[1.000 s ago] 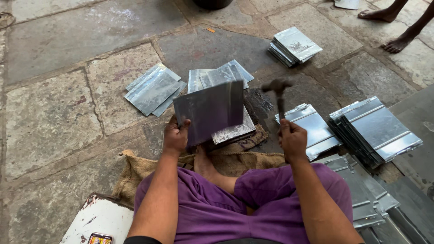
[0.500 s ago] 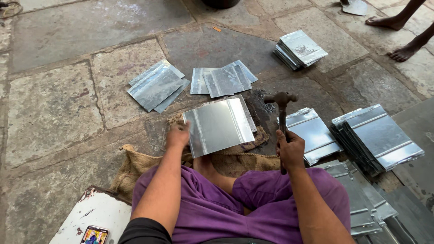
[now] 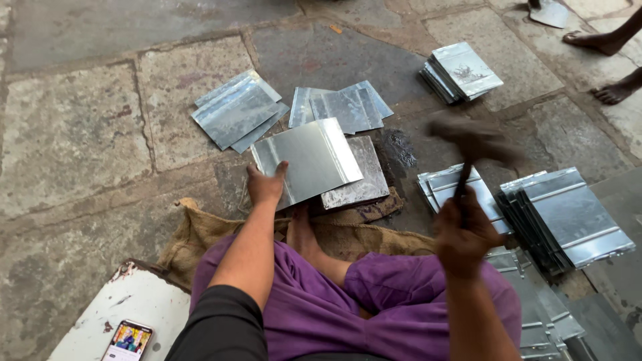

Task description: The person sits cross-legged on a stone floor and repeatedly hammers a rectangular metal sheet placed on a small wooden block. They use a hammer in their right hand to strike the metal sheet while holding it steady with their left hand. Stacks of similar metal sheets are visible on the floor nearby.

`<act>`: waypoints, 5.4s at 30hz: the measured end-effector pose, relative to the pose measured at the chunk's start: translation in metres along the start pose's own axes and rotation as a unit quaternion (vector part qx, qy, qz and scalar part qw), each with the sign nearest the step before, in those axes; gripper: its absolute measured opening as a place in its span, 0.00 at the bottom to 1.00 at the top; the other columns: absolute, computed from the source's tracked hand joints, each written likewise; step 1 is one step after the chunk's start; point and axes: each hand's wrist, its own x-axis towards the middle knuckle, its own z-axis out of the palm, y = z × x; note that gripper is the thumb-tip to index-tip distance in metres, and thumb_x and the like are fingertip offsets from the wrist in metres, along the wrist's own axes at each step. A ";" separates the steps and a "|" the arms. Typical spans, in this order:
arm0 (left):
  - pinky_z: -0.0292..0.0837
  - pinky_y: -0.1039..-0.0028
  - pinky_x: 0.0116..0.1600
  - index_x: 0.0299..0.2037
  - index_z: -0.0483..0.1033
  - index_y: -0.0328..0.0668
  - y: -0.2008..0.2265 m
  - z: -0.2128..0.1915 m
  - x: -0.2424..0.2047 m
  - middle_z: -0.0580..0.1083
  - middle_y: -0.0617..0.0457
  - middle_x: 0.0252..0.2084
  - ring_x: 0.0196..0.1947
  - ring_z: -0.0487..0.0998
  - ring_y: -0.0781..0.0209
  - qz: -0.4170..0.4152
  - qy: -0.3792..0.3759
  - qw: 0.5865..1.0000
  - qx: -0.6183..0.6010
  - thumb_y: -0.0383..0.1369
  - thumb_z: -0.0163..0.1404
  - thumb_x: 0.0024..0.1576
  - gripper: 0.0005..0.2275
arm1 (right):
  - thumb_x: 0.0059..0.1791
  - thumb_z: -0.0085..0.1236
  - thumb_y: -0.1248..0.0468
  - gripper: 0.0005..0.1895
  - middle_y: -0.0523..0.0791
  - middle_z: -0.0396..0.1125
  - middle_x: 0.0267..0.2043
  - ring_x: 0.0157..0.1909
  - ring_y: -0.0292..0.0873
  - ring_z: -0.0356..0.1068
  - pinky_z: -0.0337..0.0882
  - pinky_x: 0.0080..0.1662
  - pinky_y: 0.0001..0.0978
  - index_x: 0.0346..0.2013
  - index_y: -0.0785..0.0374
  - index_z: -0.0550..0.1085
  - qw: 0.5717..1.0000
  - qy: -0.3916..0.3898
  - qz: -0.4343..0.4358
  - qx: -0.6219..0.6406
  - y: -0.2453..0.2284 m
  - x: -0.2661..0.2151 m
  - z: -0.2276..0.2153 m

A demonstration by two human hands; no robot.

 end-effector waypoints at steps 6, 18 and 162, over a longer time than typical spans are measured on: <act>0.75 0.53 0.54 0.58 0.64 0.27 0.030 -0.021 -0.010 0.76 0.29 0.50 0.50 0.79 0.32 -0.016 -0.046 0.999 0.017 0.62 0.64 0.43 0.46 | 0.61 0.55 0.58 0.17 0.44 0.68 0.31 0.23 0.34 0.64 0.66 0.28 0.24 0.60 0.64 0.67 0.977 0.081 -0.185 0.062 -0.018 0.013 -0.028; 0.74 0.54 0.55 0.64 0.61 0.27 0.035 -0.029 -0.010 0.74 0.29 0.54 0.54 0.77 0.33 0.009 -0.064 0.997 0.035 0.65 0.62 0.46 0.49 | 0.56 0.57 0.59 0.15 0.43 0.69 0.28 0.26 0.33 0.63 0.63 0.28 0.27 0.51 0.67 0.78 0.969 -0.099 0.147 -0.175 0.035 -0.021 0.017; 0.71 0.56 0.59 0.70 0.53 0.31 0.021 -0.031 -0.030 0.71 0.28 0.59 0.58 0.74 0.34 0.047 -0.170 0.978 0.111 0.61 0.60 0.49 0.49 | 0.63 0.49 0.54 0.14 0.43 0.66 0.31 0.24 0.31 0.63 0.63 0.27 0.19 0.54 0.62 0.68 0.980 0.075 -0.154 0.102 0.035 -0.005 -0.002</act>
